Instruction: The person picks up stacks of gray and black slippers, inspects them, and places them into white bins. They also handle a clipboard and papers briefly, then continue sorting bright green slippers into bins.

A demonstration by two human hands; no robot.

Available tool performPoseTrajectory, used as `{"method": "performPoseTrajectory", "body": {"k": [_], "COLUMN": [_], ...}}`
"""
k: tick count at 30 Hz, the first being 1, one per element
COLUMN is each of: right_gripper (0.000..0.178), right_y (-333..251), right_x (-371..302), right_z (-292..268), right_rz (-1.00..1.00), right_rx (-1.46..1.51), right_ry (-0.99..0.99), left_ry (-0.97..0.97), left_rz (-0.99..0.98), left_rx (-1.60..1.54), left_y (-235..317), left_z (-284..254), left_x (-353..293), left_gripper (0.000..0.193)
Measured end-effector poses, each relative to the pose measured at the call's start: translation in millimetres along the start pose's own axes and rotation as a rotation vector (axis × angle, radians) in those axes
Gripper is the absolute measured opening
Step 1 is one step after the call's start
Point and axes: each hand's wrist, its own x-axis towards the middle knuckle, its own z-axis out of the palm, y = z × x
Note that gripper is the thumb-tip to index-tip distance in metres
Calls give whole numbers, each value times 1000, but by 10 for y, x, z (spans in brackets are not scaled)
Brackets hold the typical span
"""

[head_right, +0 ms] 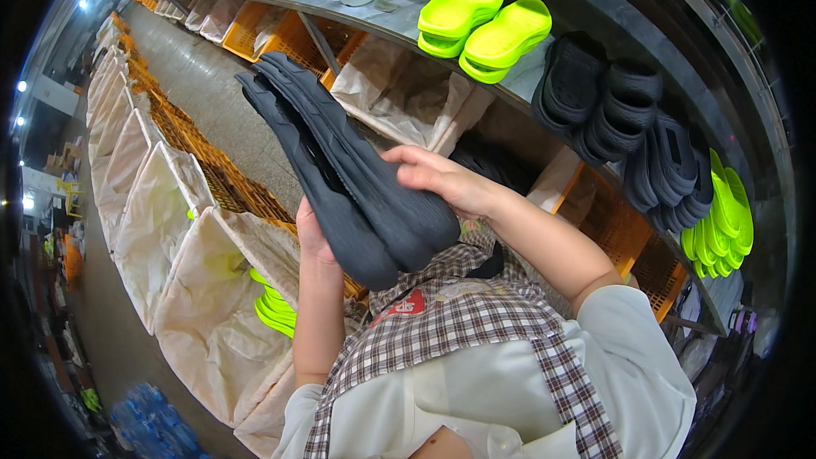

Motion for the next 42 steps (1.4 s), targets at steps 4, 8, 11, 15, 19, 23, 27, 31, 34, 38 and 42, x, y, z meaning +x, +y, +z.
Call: {"method": "performPoseTrajectory", "body": {"k": [4, 8, 11, 15, 19, 23, 27, 31, 34, 38, 42], "right_gripper": [63, 63, 61, 63, 63, 65, 65, 63, 65, 45, 15], "right_y": [-65, -33, 59, 165, 237, 317, 372, 435, 473, 404, 255], "right_x": [-89, -139, -214, -294, -337, -371, -407, -429, -442, -585, -965], "right_z": [81, 77, 63, -6, -64, -65, -71, -73, -130, -437, -729], "right_rz": [3, 0, -11, 15, 32, 34, -12, 15, 1, -119, -439], "right_rx": [109, 83, 53, 202, 297, 252, 249, 410, 380, 429, 312], "right_ry": [61, 97, 113, 140, 147, 158, 171, 190, 199, 642, 1004], "left_ry": [-204, -65, -25, -28, -19, -89, -23, 190, 72, -51, 44], "left_rz": [-11, 28, -97, -82, -223, -41, -57, -214, -243, -200, -217], "left_rx": [42, 34, 54, 54, -91, 196, 206, 222, 141, 133, 180], "left_y": [-81, -190, -209, -246, -292, -385, -413, -406, -456, -477, -452], "left_z": [134, 169, 97, 29, 76, 104, 33, -44, -65, -16, 234], "left_x": [-51, -54, 2, 27, -21, -4, 18, 29, 10, 49, 120], "left_gripper": [47, 43, 39, 44, 52, 58, 54, 40, 48, 51, 46]}}
